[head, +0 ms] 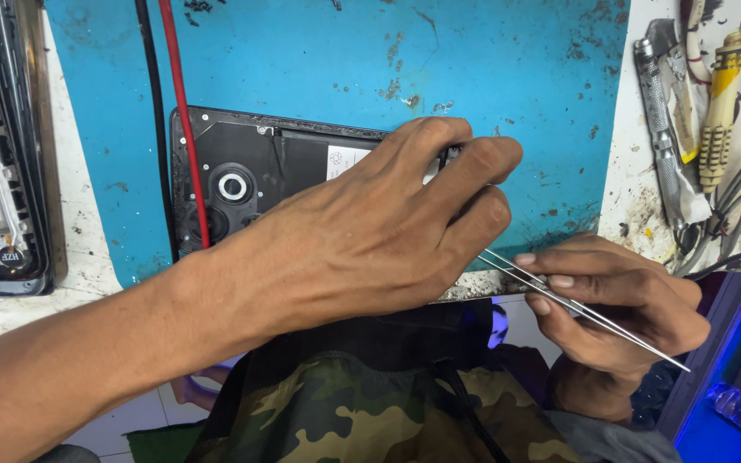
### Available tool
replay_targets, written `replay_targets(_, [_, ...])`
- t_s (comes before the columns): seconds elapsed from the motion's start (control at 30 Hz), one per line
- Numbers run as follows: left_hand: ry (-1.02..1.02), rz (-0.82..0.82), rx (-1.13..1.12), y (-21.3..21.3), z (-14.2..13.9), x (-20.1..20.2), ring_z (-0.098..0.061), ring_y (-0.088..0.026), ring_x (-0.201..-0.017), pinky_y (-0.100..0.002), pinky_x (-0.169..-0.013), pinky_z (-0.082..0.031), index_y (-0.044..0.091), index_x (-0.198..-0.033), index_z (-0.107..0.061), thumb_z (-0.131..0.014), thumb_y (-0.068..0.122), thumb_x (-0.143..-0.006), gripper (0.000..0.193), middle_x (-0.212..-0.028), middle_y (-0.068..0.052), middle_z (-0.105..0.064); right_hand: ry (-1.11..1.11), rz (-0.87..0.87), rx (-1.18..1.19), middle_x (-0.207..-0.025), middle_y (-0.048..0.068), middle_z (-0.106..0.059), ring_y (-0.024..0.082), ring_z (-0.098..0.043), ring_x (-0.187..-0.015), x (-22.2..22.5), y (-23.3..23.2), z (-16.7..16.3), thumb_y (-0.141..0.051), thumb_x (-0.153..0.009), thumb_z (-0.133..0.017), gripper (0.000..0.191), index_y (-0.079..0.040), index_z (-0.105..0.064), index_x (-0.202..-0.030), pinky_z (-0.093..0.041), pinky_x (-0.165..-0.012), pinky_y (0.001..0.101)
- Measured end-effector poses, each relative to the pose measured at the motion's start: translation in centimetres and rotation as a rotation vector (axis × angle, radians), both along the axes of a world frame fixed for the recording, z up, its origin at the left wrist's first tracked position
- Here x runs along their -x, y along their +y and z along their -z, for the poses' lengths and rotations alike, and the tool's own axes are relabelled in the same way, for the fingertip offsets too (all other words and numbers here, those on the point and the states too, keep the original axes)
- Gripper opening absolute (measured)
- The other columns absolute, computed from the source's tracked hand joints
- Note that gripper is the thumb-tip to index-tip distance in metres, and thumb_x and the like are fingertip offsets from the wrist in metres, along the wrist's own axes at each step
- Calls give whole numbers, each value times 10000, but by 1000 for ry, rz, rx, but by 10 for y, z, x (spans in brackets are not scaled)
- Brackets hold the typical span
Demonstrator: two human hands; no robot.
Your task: The person repairs a disassembled phone on a workbench. They use a soldering iron to work on a small component near the camera area of the phone midframe, then hold the component with tweezers and continue soldering it, and later use tweezers to position and press parts along the edge of the phone frame.
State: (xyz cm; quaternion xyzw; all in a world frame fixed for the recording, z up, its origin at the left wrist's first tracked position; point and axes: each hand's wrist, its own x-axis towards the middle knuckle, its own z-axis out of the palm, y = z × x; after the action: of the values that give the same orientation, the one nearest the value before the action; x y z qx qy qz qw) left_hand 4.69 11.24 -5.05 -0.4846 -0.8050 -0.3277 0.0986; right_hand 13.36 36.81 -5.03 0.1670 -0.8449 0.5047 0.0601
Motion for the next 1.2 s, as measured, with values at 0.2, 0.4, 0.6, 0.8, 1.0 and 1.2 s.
replay_targets(0.2, [74,-21,23,0,2,0,-522,-320,-1190,-399,-1051,-547,-64,-1061,-624,-717,32,-834,263,-1307,-164,-506,16,-22,22,-876,254,-703,320,-766,-823,-2,-4,2,69,-766,-751,174,50,-592,-835,-645,-695,397])
replay_targets(0.4, [105,-20,54,1,4,0,-527,-323,-1187,-393,-1038,-557,-69,-1069,-630,-722,40,-823,285,-1317,-167,-514,238,-14,-57,-840,253,-701,338,-760,-764,-3,-6,17,115,-790,-768,224,41,-558,-812,-638,-642,410])
replay_targets(0.6, [74,-16,54,3,4,0,-524,-334,-1210,-387,-1022,-565,-79,-1095,-629,-718,22,-836,292,-1332,-171,-505,302,-21,-5,-843,232,-692,328,-747,-751,7,-14,13,33,-844,-774,235,36,-539,-836,-630,-639,413])
replay_targets(0.8, [23,-6,25,4,3,-1,-516,-347,-1226,-403,-1032,-567,-83,-1114,-611,-714,19,-842,308,-1329,-180,-477,131,282,146,-887,120,-728,206,-683,-675,5,-33,-3,-128,-1015,-658,135,3,-624,-1015,-559,-683,309])
replay_targets(1.0, [22,35,5,0,-1,-2,-496,-365,-1244,-428,-1017,-570,-117,-1125,-593,-721,65,-870,339,-1332,-192,-461,13,108,-433,-915,162,-637,282,-625,-832,7,-36,-17,-56,-769,-859,306,39,-683,-1001,-486,-721,384])
replay_targets(1.2, [54,17,-2,0,1,-4,-498,-353,-1254,-410,-1040,-566,-81,-1123,-592,-724,90,-910,303,-1337,-184,-462,-27,34,-435,-1011,149,-639,284,-653,-897,8,-44,-18,-7,-844,-824,277,12,-660,-1066,-503,-741,369])
